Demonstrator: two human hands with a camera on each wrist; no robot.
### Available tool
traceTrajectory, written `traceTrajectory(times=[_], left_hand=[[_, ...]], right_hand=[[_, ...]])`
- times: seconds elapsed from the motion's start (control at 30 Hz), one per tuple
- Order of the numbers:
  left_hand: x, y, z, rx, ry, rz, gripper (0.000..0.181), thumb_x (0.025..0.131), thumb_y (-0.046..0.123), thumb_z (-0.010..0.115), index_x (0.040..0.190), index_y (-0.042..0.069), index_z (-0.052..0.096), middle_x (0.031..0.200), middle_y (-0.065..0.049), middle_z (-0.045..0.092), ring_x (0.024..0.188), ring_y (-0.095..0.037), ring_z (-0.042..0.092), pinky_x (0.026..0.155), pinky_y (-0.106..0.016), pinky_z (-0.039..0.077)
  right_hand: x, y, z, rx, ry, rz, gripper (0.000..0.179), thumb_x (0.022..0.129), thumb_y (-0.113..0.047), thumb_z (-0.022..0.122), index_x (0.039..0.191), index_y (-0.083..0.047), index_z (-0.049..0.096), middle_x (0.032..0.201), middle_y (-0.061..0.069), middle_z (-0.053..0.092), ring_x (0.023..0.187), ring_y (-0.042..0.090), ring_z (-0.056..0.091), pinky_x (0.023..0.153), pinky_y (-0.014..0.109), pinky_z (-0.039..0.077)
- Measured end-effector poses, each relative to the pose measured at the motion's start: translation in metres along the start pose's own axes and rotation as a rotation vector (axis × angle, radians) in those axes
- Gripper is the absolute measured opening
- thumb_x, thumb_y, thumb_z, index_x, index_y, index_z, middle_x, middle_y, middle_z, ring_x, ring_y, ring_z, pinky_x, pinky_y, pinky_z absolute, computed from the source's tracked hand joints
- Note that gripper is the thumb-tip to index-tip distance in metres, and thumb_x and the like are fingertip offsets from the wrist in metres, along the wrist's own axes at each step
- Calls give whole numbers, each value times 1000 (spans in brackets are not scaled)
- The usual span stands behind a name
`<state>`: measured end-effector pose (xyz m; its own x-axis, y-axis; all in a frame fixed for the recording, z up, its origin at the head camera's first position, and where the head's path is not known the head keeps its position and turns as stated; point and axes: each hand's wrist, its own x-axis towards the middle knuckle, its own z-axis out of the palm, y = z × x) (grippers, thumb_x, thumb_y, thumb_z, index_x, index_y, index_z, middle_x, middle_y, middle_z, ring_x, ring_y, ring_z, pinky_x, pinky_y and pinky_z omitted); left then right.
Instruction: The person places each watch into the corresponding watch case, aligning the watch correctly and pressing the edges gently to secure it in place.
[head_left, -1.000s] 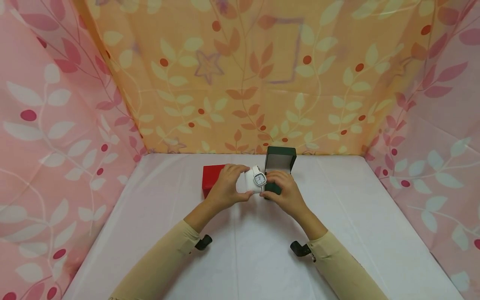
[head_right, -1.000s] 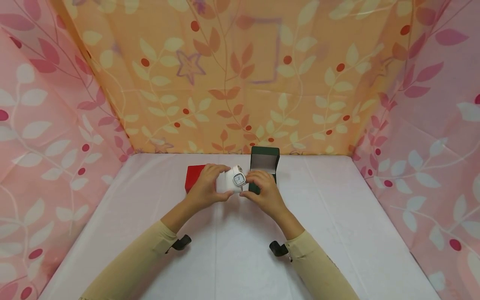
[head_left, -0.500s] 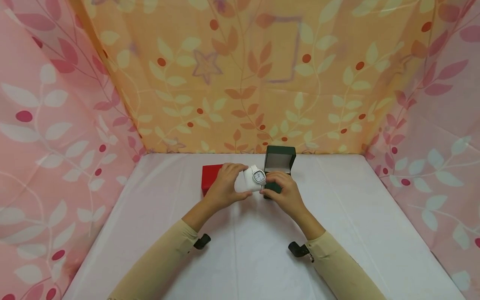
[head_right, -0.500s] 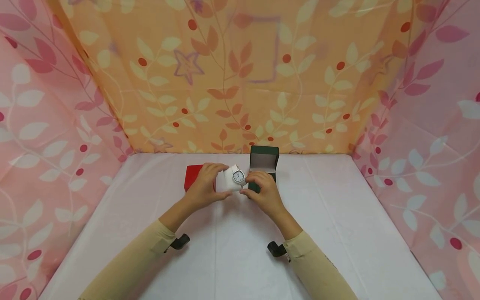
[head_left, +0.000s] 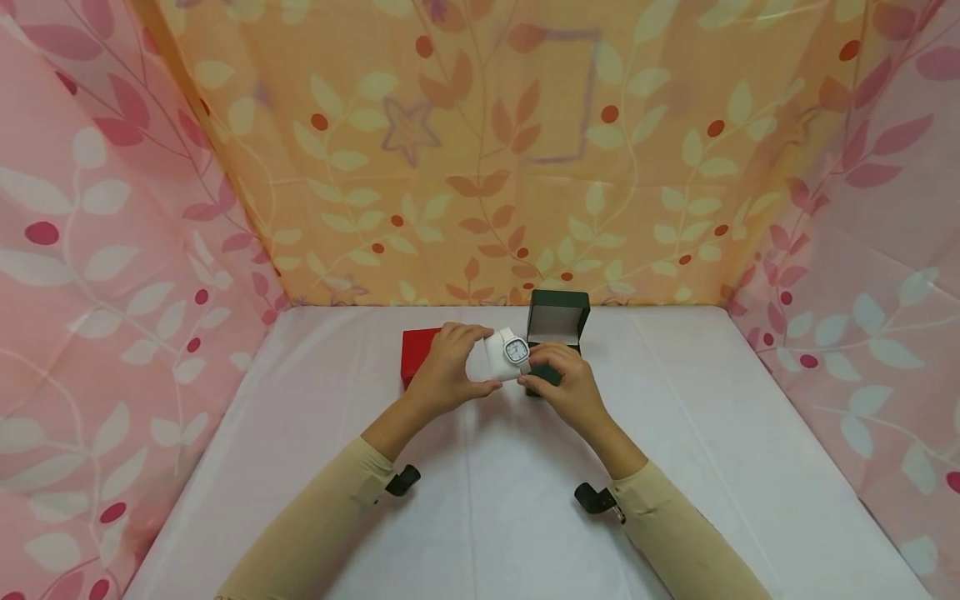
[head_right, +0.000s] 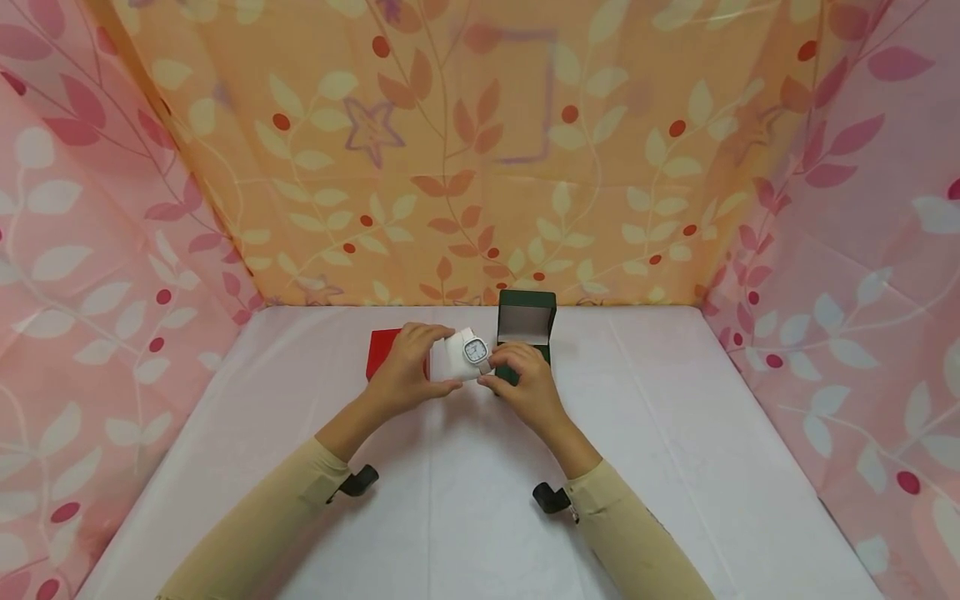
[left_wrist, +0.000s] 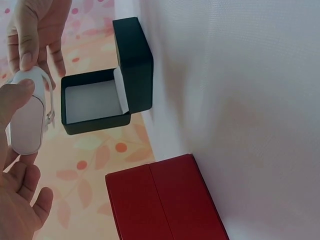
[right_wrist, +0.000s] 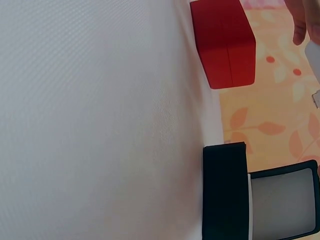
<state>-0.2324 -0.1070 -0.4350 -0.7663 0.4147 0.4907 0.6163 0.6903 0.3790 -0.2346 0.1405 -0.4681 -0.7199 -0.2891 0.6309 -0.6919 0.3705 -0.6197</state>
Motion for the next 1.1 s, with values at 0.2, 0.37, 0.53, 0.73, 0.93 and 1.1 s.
traceTrajectory(times=[0.2, 0.37, 0.53, 0.73, 0.93, 1.1], left_hand=[[0, -1, -2, 11, 14, 1, 81, 72, 39, 94, 138, 11, 57, 135, -4, 62, 124, -22, 47, 105, -45, 44], [0, -2, -3, 12, 27, 19, 80, 72, 39, 94, 137, 10, 58, 134, -4, 62, 123, -23, 48, 104, -45, 43], [0, -3, -4, 30, 26, 21, 80, 72, 40, 94, 137, 10, 58, 133, -3, 63, 122, -22, 48, 104, -44, 42], [1, -3, -6, 58, 31, 27, 78, 71, 40, 94, 135, 10, 60, 130, -3, 65, 119, -22, 50, 103, -44, 43], [2, -3, -7, 64, 38, 35, 78, 70, 38, 95, 134, 9, 60, 129, -3, 66, 117, -22, 50, 103, -44, 42], [2, -6, -7, 61, 39, 51, 76, 72, 37, 94, 134, 9, 60, 129, -3, 65, 117, -23, 50, 103, -42, 42]], right_hand=[[1, -2, 3, -10, 23, -1, 24, 76, -13, 91, 94, -13, 76, 111, 2, 74, 113, 24, 64, 105, 46, 44], [1, -3, 5, -14, 43, 10, 22, 76, -15, 91, 92, -13, 76, 110, 2, 74, 113, 24, 65, 104, 46, 45], [1, -5, 8, -29, 55, 20, 21, 77, -16, 91, 91, -13, 77, 111, 3, 74, 112, 24, 65, 103, 48, 44], [0, -7, 12, -46, 67, 30, 21, 76, -16, 92, 90, -12, 77, 110, 4, 74, 111, 23, 65, 103, 48, 43], [-1, -6, 18, -83, 100, 25, 20, 77, -16, 92, 89, -11, 76, 107, 3, 74, 110, 23, 65, 102, 49, 44], [-3, -7, 20, -103, 113, -7, 21, 77, -19, 92, 91, -12, 78, 105, 2, 75, 108, 23, 65, 99, 47, 45]])
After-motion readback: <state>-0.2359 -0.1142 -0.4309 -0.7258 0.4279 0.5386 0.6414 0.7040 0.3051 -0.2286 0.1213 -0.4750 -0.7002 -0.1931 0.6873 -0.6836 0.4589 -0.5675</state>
